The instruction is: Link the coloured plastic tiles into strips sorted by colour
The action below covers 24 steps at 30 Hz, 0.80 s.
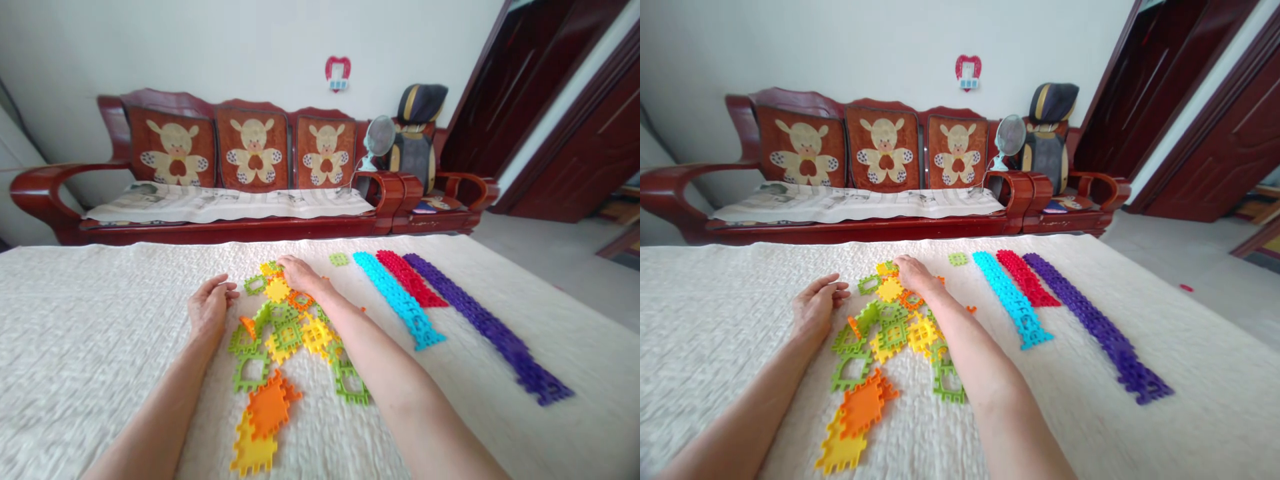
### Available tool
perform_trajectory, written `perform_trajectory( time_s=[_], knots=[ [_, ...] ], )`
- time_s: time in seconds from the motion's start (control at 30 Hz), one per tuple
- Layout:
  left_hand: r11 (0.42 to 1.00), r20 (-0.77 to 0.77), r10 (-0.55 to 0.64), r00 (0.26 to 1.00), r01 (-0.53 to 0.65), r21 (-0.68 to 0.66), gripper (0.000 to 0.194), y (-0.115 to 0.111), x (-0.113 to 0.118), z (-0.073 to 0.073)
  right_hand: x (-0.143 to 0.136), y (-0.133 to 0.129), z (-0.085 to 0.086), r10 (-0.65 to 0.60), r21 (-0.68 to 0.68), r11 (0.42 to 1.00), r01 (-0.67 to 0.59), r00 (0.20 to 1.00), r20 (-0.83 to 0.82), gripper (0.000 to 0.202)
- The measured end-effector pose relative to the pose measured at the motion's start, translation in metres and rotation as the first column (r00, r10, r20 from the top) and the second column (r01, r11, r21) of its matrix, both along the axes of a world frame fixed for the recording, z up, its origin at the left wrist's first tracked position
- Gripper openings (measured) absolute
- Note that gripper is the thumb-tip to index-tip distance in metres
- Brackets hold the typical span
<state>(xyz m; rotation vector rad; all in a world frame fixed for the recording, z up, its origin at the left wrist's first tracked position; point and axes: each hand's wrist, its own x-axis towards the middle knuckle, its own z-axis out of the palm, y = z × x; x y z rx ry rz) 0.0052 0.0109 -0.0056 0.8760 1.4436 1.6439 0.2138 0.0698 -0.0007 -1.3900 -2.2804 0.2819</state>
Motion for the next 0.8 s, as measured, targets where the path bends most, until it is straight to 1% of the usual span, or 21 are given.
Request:
perform_trajectory(
  time_s=[0.13, 0.23, 0.3, 0.4, 0.47, 0.5, 0.53, 0.6, 0.7, 0.8],
  knots=[
    [1.0, -0.018, -0.003, 1.0, 0.003, -0.005, 0.034, 0.001, -0.001, -0.001, -0.004, -0.001, -0.002, -0.042, 0.026, 0.999, 0.043, 0.999, -0.012, 0.037],
    [1.0, -0.026, -0.001, 1.0, 0.001, -0.011, 0.034, 0.001, -0.001, -0.002, -0.003, -0.002, 0.003, -0.104, 0.064, 0.992, 0.107, 0.994, -0.042, 0.037],
    [1.0, -0.025, 0.001, 1.0, -0.001, -0.012, 0.035, 0.001, -0.001, -0.002, 0.004, -0.004, 0.01, -0.192, 0.114, 0.973, 0.201, 0.978, -0.087, 0.039],
    [1.0, -0.028, -0.006, 1.0, 0.006, -0.007, 0.035, 0.001, -0.001, -0.003, 0.028, -0.016, 0.028, -0.375, 0.154, 0.909, 0.388, 0.921, -0.107, 0.04],
    [1.0, -0.035, -0.011, 0.999, 0.011, -0.005, 0.034, 0.001, -0.001, -0.003, 0.05, -0.028, 0.041, -0.485, 0.118, 0.867, 0.484, 0.874, -0.022, 0.04],
    [1.0, -0.038, -0.013, 0.999, 0.013, -0.005, 0.034, 0.001, -0.001, -0.003, 0.06, -0.034, 0.047, -0.526, 0.075, 0.85, 0.521, 0.849, 0.052, 0.04],
    [1.0, -0.04, -0.016, 0.999, 0.016, -0.006, 0.035, 0.001, -0.001, -0.003, 0.07, -0.04, 0.052, -0.55, 0.026, 0.833, 0.552, 0.824, 0.135, 0.04],
    [1.0, -0.044, -0.022, 0.999, 0.022, -0.005, 0.035, 0.001, -0.001, -0.004, 0.086, -0.049, 0.057, -0.559, -0.06, 0.804, 0.592, 0.786, 0.262, 0.038],
    [1.0, -0.046, -0.026, 0.999, 0.026, -0.008, 0.035, 0.001, -0.001, -0.003, 0.096, -0.056, 0.056, -0.556, -0.135, 0.771, 0.623, 0.761, 0.334, 0.032],
    [1.0, -0.045, -0.024, 0.999, 0.024, -0.01, 0.036, 0.0, 0.0, -0.003, 0.097, -0.058, 0.05, -0.59, -0.151, 0.73, 0.666, 0.727, 0.352, 0.035]
  ],
)
